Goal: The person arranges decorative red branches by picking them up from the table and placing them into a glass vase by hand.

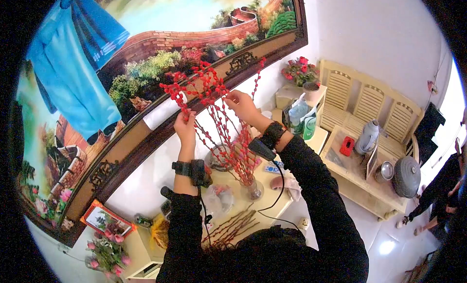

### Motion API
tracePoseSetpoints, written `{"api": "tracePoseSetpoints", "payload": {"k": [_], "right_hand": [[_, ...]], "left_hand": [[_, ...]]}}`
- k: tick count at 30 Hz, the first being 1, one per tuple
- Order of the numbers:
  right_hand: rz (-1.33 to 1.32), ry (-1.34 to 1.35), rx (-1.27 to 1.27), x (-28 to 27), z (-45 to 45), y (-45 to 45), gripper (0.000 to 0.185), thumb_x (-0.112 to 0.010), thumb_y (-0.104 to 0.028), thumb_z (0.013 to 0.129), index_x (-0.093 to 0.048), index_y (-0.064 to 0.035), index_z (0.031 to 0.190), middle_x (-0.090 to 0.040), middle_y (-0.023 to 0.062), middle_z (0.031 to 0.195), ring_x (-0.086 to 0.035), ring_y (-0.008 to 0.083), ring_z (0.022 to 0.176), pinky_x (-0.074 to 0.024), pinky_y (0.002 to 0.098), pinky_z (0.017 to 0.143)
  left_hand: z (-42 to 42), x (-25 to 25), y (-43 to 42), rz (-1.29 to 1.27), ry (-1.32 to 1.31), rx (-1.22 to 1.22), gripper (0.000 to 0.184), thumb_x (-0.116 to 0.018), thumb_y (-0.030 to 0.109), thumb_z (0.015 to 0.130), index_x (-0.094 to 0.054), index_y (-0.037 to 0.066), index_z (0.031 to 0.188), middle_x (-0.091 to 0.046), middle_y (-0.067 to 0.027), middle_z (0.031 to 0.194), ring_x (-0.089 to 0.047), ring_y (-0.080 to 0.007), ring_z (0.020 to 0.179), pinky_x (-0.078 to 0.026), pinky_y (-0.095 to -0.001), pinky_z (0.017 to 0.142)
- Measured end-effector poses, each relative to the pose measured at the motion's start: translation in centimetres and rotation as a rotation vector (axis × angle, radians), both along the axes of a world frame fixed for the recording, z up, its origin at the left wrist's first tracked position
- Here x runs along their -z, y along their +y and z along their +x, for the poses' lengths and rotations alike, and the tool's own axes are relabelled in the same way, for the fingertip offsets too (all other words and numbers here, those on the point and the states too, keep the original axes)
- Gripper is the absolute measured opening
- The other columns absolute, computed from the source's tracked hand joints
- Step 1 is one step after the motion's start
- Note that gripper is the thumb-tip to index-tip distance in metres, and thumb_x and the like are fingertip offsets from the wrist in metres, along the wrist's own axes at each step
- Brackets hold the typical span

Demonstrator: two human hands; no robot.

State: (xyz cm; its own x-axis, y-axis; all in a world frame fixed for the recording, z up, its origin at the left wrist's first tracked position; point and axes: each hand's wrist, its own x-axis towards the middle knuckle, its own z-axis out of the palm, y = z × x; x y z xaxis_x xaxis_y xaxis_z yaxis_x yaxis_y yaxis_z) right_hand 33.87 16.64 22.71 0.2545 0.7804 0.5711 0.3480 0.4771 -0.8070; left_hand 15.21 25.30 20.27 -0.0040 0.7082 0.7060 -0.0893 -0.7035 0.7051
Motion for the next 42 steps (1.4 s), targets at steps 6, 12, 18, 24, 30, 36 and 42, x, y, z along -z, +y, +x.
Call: {"api": "tracePoseSetpoints", "payload": {"k": [6, 12, 18, 24, 30, 36, 42], "right_hand": [[0.033, -0.063, 0.289, 0.8, 1.4, 0.2, 0.023, -0.056, -0.021, 0.077, -0.055, 0.0015, 0.080, -0.057, 0.0089, 0.061, -0.053, 0.0134, 0.049, -0.0408, 0.0265, 0.047], [0.013, -0.224, 0.335, 1.0, 0.1, 0.0, 0.023, -0.058, -0.023, 0.076, -0.057, 0.0000, 0.080, -0.057, 0.0089, 0.062, -0.051, 0.0145, 0.050, -0.0402, 0.0276, 0.048], [-0.058, -0.216, 0.271, 2.9, -1.7, 0.7, 0.021, -0.055, -0.019, 0.078, -0.055, 0.0017, 0.081, -0.058, 0.0100, 0.064, -0.053, 0.0139, 0.056, -0.0414, 0.0270, 0.052], [-0.016, -0.098, 0.252, 5.4, -2.1, -1.1, 0.021, -0.050, -0.018, 0.081, -0.053, 0.0013, 0.089, -0.056, 0.0083, 0.068, -0.052, 0.0128, 0.062, -0.0416, 0.0261, 0.055], [0.031, 0.158, 0.316, 9.0, 0.2, -5.1, 0.024, -0.048, -0.016, 0.084, -0.049, 0.0008, 0.100, -0.054, 0.0062, 0.091, -0.052, 0.0114, 0.081, -0.0412, 0.0229, 0.071], [-0.189, 0.312, 0.347, 14.8, 3.0, -13.5, 0.037, -0.055, -0.015, 0.079, -0.047, 0.0028, 0.110, -0.057, 0.0068, 0.091, -0.052, 0.0113, 0.079, -0.0416, 0.0224, 0.069], [-0.604, 0.464, 0.467, 23.0, 3.9, -21.0, 0.027, -0.052, -0.022, 0.080, -0.060, 0.0028, 0.086, -0.059, 0.0043, 0.075, -0.052, 0.0091, 0.069, -0.0411, 0.0222, 0.062]], "left_hand": [[-0.7, 0.7, 3.0, -0.056, 0.013, -0.004, 0.017, -0.052, 0.004, 0.075, -0.054, -0.002, 0.091, -0.058, -0.0078, 0.076, -0.054, -0.0143, 0.070, -0.042, -0.0258, 0.068], [0.4, 0.1, 2.0, -0.029, 0.181, 0.025, 0.018, -0.051, 0.004, 0.076, -0.053, 0.000, 0.093, -0.057, -0.0059, 0.075, -0.053, -0.0127, 0.068, -0.042, -0.0250, 0.064], [1.5, -1.2, -2.2, 0.031, 0.243, 0.042, 0.016, -0.054, 0.009, 0.076, -0.055, 0.001, 0.090, -0.056, -0.0046, 0.070, -0.051, -0.0106, 0.063, -0.040, -0.0243, 0.059], [1.2, -0.9, -3.2, 0.001, 0.243, 0.045, 0.021, -0.056, 0.009, 0.074, -0.053, 0.001, 0.092, -0.054, -0.0045, 0.067, -0.050, -0.0112, 0.056, -0.039, -0.0234, 0.051], [-3.1, 1.4, -4.1, 0.001, 0.272, 0.047, 0.048, -0.064, 0.015, 0.068, -0.043, 0.005, 0.110, -0.053, -0.0050, 0.092, -0.049, -0.0130, 0.082, -0.039, -0.0274, 0.069], [-16.8, 11.6, -6.6, -0.346, 0.141, -0.254, 0.020, -0.060, 0.012, 0.073, -0.059, 0.000, 0.088, -0.059, -0.0043, 0.070, -0.053, -0.0093, 0.060, -0.041, -0.0226, 0.055], [-31.9, 26.5, -19.0, -0.826, 0.202, -0.627, 0.025, -0.058, 0.019, 0.075, -0.060, -0.003, 0.062, -0.055, -0.0037, 0.054, -0.048, -0.0084, 0.049, -0.038, -0.0214, 0.048]]}}
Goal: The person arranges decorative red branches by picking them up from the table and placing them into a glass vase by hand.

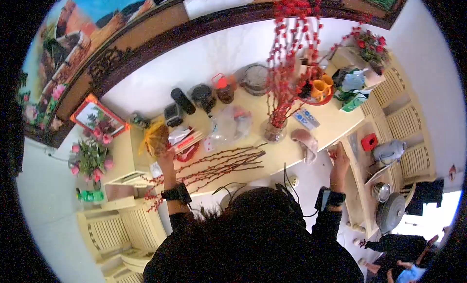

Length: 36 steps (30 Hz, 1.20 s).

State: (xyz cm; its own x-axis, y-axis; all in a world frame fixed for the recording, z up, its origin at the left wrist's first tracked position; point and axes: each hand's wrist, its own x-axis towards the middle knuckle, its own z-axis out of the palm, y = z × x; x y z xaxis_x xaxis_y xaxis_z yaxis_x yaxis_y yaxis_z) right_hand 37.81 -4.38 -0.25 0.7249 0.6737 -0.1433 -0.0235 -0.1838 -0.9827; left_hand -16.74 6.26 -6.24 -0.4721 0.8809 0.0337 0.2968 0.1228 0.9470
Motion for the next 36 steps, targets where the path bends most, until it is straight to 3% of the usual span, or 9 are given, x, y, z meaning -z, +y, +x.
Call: {"api": "tracePoseSetpoints", "payload": {"k": [3, 4, 6, 9, 11, 13, 22, 29, 36], "right_hand": [[-0.097, 0.044, 0.014, 5.3, 3.0, -0.6, 0.025, -0.052, -0.024, 0.079, -0.056, -0.0005, 0.088, -0.057, 0.0052, 0.075, -0.051, 0.0097, 0.068, -0.0398, 0.0208, 0.061], [-0.021, -0.016, -0.023, 4.9, 1.7, -0.1, 0.030, -0.052, -0.024, 0.079, -0.051, -0.0009, 0.097, -0.056, 0.0062, 0.081, -0.051, 0.0107, 0.072, -0.0399, 0.0219, 0.063], [0.106, -0.058, -0.134, 4.2, -0.1, 1.4, 0.048, -0.052, -0.023, 0.076, -0.034, -0.0037, 0.117, -0.049, 0.0082, 0.100, -0.049, 0.0140, 0.081, -0.0398, 0.0249, 0.070], [0.093, -0.213, -0.316, 3.1, -3.5, 4.4, 0.047, -0.053, -0.016, 0.073, -0.036, -0.0035, 0.115, -0.046, 0.0104, 0.102, -0.051, 0.0166, 0.081, -0.0432, 0.0268, 0.068], [0.073, -0.134, -0.334, 2.8, -6.5, 5.7, 0.046, -0.053, -0.008, 0.073, -0.036, -0.0038, 0.116, -0.046, 0.0101, 0.101, -0.051, 0.0163, 0.080, -0.0427, 0.0253, 0.066], [0.032, -0.084, -0.364, 2.2, -9.2, 6.6, 0.047, -0.052, -0.004, 0.074, -0.034, -0.0044, 0.116, -0.046, 0.0100, 0.101, -0.051, 0.0165, 0.081, -0.0426, 0.0249, 0.065], [-0.105, -0.072, -0.333, 2.4, -10.3, 5.0, 0.044, -0.050, -0.001, 0.073, -0.035, -0.0009, 0.114, -0.049, 0.0127, 0.097, -0.055, 0.0181, 0.072, -0.0460, 0.0235, 0.058], [-0.079, -0.077, -0.377, 2.3, -10.4, 4.9, 0.045, -0.053, -0.005, 0.070, -0.038, -0.0020, 0.113, -0.051, 0.0112, 0.094, -0.055, 0.0177, 0.070, -0.0459, 0.0252, 0.058], [-0.127, -0.103, -0.487, 2.6, -11.2, 5.6, 0.043, -0.051, -0.007, 0.073, -0.038, -0.0037, 0.114, -0.051, 0.0102, 0.096, -0.055, 0.0163, 0.071, -0.0448, 0.0245, 0.059]], "left_hand": [[-3.4, 4.7, -6.5, -0.270, -0.254, -0.292, 0.028, -0.056, 0.020, 0.075, -0.057, 0.000, 0.055, -0.051, -0.0027, 0.050, -0.046, -0.0110, 0.047, -0.039, -0.0253, 0.045], [-6.4, 9.8, -8.8, -0.325, 0.058, -0.158, 0.024, -0.054, 0.019, 0.075, -0.057, 0.000, 0.061, -0.052, -0.0029, 0.055, -0.048, -0.0128, 0.050, -0.042, -0.0268, 0.046], [-10.6, 18.9, -11.9, -0.448, 0.049, -0.095, 0.017, -0.053, 0.018, 0.075, -0.055, 0.002, 0.075, -0.054, -0.0050, 0.067, -0.051, -0.0175, 0.060, -0.045, -0.0309, 0.052], [-11.7, 25.5, -15.2, -0.529, -0.918, -0.331, 0.027, -0.051, 0.019, 0.077, -0.048, 0.006, 0.100, -0.054, -0.0109, 0.087, -0.054, -0.0260, 0.078, -0.046, -0.0386, 0.064], [-7.0, 19.9, -15.1, -0.513, -0.988, -0.401, 0.029, -0.049, 0.017, 0.077, -0.043, 0.005, 0.102, -0.053, -0.0122, 0.084, -0.053, -0.0273, 0.076, -0.045, -0.0439, 0.069], [-7.5, 25.6, -15.9, -0.543, -1.315, -0.466, 0.019, -0.056, 0.015, 0.068, -0.048, 0.011, 0.084, -0.056, -0.0084, 0.080, -0.055, -0.0229, 0.068, -0.048, -0.0404, 0.066], [-4.0, 29.9, -13.9, -0.721, -1.250, -0.479, 0.016, -0.057, 0.027, 0.068, -0.050, 0.012, 0.065, -0.049, -0.0034, 0.052, -0.049, -0.0208, 0.050, -0.043, -0.0408, 0.053], [-4.0, 32.3, -13.8, -0.567, -1.550, -0.460, 0.020, -0.055, 0.032, 0.072, -0.049, 0.014, 0.065, -0.049, 0.0007, 0.054, -0.047, -0.0169, 0.049, -0.040, -0.0349, 0.056], [-3.2, 31.1, -14.6, -0.347, -1.438, -0.573, 0.016, -0.059, 0.029, 0.072, -0.054, 0.014, 0.077, -0.057, -0.0015, 0.073, -0.051, -0.0149, 0.066, -0.041, -0.0337, 0.063]]}}
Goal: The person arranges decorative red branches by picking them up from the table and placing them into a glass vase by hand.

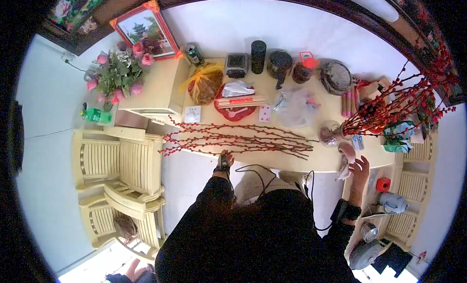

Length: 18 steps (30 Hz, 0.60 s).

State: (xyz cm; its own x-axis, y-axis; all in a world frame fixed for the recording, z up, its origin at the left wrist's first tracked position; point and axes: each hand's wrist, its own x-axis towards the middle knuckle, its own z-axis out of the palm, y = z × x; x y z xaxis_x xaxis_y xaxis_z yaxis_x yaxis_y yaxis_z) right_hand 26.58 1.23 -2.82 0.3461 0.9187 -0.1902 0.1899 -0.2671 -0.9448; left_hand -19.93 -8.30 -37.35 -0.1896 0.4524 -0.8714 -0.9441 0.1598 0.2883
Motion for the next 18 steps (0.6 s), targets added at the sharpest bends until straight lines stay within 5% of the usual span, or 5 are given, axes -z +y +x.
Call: {"api": "tracePoseSetpoints", "payload": {"k": [3, 7, 12, 15, 18], "right_hand": [[-0.024, -0.018, -0.004, 0.2, 0.7, -0.2, 0.043, -0.051, -0.008, 0.074, -0.038, -0.0033, 0.114, -0.051, 0.0101, 0.096, -0.055, 0.0159, 0.071, -0.0449, 0.0244, 0.060], [0.001, -0.002, -0.016, 0.0, 0.9, -0.6, 0.041, -0.051, -0.009, 0.076, -0.038, -0.0036, 0.114, -0.051, 0.0097, 0.097, -0.055, 0.0158, 0.071, -0.0451, 0.0243, 0.060], [0.011, -0.029, -0.010, 0.2, 1.6, -1.4, 0.039, -0.050, -0.010, 0.077, -0.038, -0.0042, 0.114, -0.051, 0.0084, 0.096, -0.054, 0.0151, 0.072, -0.0448, 0.0242, 0.062], [-0.008, -0.018, 0.014, 0.1, 1.9, -1.9, 0.039, -0.050, -0.010, 0.077, -0.038, -0.0041, 0.113, -0.051, 0.0077, 0.094, -0.054, 0.0149, 0.073, -0.0444, 0.0240, 0.062], [-0.027, -0.012, 0.034, 0.2, 2.4, -2.3, 0.039, -0.050, -0.009, 0.076, -0.039, -0.0037, 0.113, -0.050, 0.0074, 0.093, -0.053, 0.0148, 0.073, -0.0440, 0.0237, 0.062]], "left_hand": [[-0.3, -0.4, 0.4, 0.159, -0.077, -0.082, 0.014, -0.056, 0.026, 0.076, -0.053, 0.013, 0.073, -0.052, 0.0009, 0.073, -0.047, -0.0142, 0.060, -0.035, -0.0329, 0.072], [-0.4, -3.8, 2.1, 0.240, -0.126, -0.193, 0.020, -0.054, 0.026, 0.078, -0.049, 0.007, 0.083, -0.054, -0.0078, 0.083, -0.054, -0.0195, 0.071, -0.045, -0.0347, 0.065], [-1.8, -3.7, 3.9, 0.055, -0.155, -0.040, 0.037, -0.049, 0.030, 0.081, -0.040, 0.011, 0.112, -0.051, -0.0077, 0.077, -0.048, -0.0194, 0.059, -0.043, -0.0304, 0.050], [-2.4, -3.5, 4.8, 0.075, -0.327, -0.082, 0.034, -0.048, 0.030, 0.081, -0.043, 0.011, 0.108, -0.051, -0.0101, 0.085, -0.048, -0.0204, 0.059, -0.043, -0.0306, 0.052], [-1.5, -6.3, 5.6, 0.096, -0.087, -0.043, 0.025, -0.050, 0.027, 0.080, -0.048, 0.010, 0.098, -0.055, -0.0098, 0.080, -0.048, -0.0174, 0.058, -0.043, -0.0296, 0.053]]}}
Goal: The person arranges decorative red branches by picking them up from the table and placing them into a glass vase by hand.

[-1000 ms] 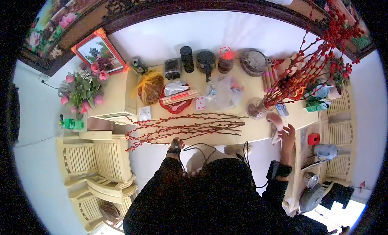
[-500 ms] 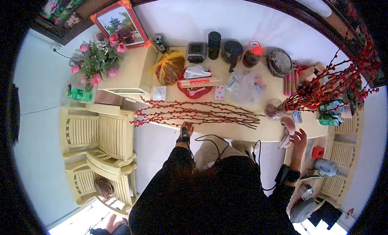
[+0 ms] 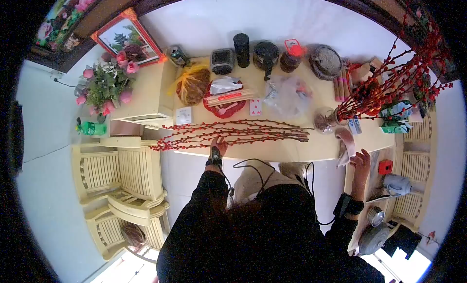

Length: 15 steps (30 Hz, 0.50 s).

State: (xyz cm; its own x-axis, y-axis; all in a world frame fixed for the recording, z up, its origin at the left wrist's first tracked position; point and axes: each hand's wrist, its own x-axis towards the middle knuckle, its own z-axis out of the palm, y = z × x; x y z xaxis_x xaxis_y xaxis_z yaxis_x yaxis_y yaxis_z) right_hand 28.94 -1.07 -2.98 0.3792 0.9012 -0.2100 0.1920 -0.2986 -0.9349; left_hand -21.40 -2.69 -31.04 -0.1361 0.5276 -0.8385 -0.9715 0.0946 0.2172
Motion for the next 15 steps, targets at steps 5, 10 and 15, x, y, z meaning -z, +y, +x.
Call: {"api": "tracePoseSetpoints", "payload": {"k": [5, 10, 15], "right_hand": [[-0.014, 0.015, 0.021, 0.1, 0.1, -0.3, 0.040, -0.050, -0.007, 0.074, -0.039, -0.0029, 0.112, -0.050, 0.0074, 0.092, -0.053, 0.0144, 0.073, -0.0438, 0.0236, 0.062], [-0.002, -0.013, -0.009, 0.6, -0.1, -0.1, 0.038, -0.050, -0.008, 0.075, -0.040, -0.0030, 0.112, -0.050, 0.0078, 0.093, -0.053, 0.0140, 0.072, -0.0441, 0.0231, 0.060], [-0.017, 0.011, -0.051, 1.2, -0.2, 0.6, 0.037, -0.049, -0.008, 0.077, -0.040, -0.0036, 0.112, -0.051, 0.0082, 0.093, -0.054, 0.0138, 0.072, -0.0440, 0.0226, 0.059]], "left_hand": [[0.1, 0.5, 0.8, -0.116, 0.049, 0.024, 0.016, -0.047, 0.020, 0.081, -0.046, 0.006, 0.090, -0.055, -0.0110, 0.081, -0.048, -0.0182, 0.058, -0.042, -0.0293, 0.052], [2.4, -3.4, 1.7, -0.100, 0.451, -0.014, 0.017, -0.043, 0.018, 0.083, -0.051, 0.004, 0.088, -0.058, -0.0093, 0.076, -0.054, -0.0185, 0.058, -0.044, -0.0272, 0.046], [1.9, -2.2, 1.8, -0.157, 0.221, 0.045, 0.020, -0.046, 0.020, 0.081, -0.049, 0.006, 0.095, -0.056, -0.0087, 0.081, -0.054, -0.0207, 0.067, -0.043, -0.0316, 0.056]]}}
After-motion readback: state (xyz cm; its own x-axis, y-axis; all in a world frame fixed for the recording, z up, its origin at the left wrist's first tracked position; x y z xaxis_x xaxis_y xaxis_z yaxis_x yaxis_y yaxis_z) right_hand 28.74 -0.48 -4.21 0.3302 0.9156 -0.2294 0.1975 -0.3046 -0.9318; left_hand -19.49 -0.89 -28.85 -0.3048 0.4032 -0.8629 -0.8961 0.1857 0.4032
